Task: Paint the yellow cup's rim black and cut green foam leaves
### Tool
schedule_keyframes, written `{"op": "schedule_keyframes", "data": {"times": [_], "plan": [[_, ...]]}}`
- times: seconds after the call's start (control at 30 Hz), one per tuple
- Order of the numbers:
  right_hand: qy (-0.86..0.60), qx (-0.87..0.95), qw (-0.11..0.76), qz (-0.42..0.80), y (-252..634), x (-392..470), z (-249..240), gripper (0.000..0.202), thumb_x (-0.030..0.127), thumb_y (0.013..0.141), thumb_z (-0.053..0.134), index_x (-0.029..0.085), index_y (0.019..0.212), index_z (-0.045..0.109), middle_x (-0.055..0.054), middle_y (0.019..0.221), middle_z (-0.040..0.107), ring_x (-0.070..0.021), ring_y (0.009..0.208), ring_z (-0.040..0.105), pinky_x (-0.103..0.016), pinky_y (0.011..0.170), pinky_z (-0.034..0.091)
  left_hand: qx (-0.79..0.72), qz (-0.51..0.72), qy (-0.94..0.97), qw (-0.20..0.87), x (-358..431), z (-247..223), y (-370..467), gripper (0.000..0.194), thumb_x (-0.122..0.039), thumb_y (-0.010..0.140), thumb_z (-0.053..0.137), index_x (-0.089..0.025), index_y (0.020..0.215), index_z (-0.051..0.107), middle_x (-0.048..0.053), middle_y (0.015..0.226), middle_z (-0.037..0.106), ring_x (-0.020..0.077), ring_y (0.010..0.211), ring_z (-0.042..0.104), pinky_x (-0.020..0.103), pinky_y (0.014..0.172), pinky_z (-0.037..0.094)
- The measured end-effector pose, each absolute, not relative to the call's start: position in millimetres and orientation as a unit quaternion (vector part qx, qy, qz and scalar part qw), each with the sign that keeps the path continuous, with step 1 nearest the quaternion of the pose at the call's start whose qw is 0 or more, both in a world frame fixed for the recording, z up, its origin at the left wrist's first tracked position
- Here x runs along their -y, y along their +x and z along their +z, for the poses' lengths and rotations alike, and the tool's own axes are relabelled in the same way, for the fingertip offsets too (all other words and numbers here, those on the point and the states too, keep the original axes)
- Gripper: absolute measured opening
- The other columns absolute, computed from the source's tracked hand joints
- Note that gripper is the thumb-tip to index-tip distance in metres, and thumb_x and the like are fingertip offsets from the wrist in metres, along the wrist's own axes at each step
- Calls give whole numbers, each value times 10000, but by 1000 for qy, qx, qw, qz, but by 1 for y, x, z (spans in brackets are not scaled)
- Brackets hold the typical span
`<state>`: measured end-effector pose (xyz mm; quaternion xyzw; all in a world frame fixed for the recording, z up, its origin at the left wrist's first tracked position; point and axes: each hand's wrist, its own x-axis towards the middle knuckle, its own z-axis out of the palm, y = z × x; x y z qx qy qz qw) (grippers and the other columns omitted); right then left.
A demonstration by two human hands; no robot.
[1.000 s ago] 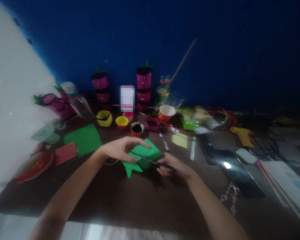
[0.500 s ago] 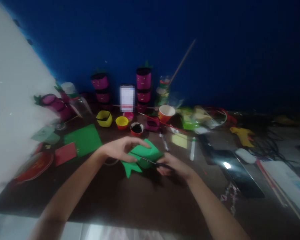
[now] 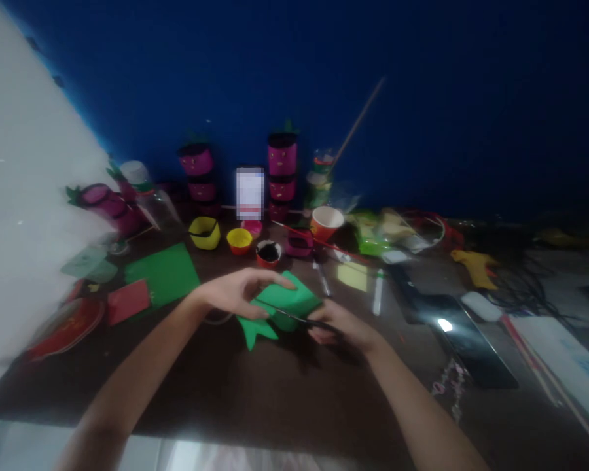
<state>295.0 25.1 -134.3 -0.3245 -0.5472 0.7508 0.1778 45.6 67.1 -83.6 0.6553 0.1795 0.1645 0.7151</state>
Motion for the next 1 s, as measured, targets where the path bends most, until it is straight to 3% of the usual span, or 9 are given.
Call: {"op": "schedule_keyframes", "data": {"times": [0.23,0.7,0.83,1.0], "plan": [[-326,569,178,733,295,-24,-135,289,240,742,586,100,494,533,40,439,436,-25,373,312,-179,386,208,-178,160,661,711,-67,-83,46,598,-155,686,690,-172,1244,475,136,1226,545,248,1064,562,318,836,483],[-326,553,163,749,304,-29,-132,350,397,713,602,113,513,558,42,401,425,-36,343,304,-185,351,177,-195,189,610,745,-73,-88,41,644,-150,689,701,-224,1275,445,118,1234,518,251,1071,554,308,820,497],[-330,520,256,745,313,-25,-136,399,520,620,655,128,599,587,29,445,461,-42,353,301,-197,359,186,-211,232,570,759,-74,-91,41,618,-117,687,696,-238,1252,475,102,1204,540,223,1026,585,306,832,496],[-354,437,412,717,315,-25,-143,447,610,522,677,209,651,528,29,489,497,-89,394,376,-255,441,334,-233,263,557,752,-74,-91,44,605,-88,645,724,-218,1203,529,97,1169,563,209,970,613,324,866,488]]}}
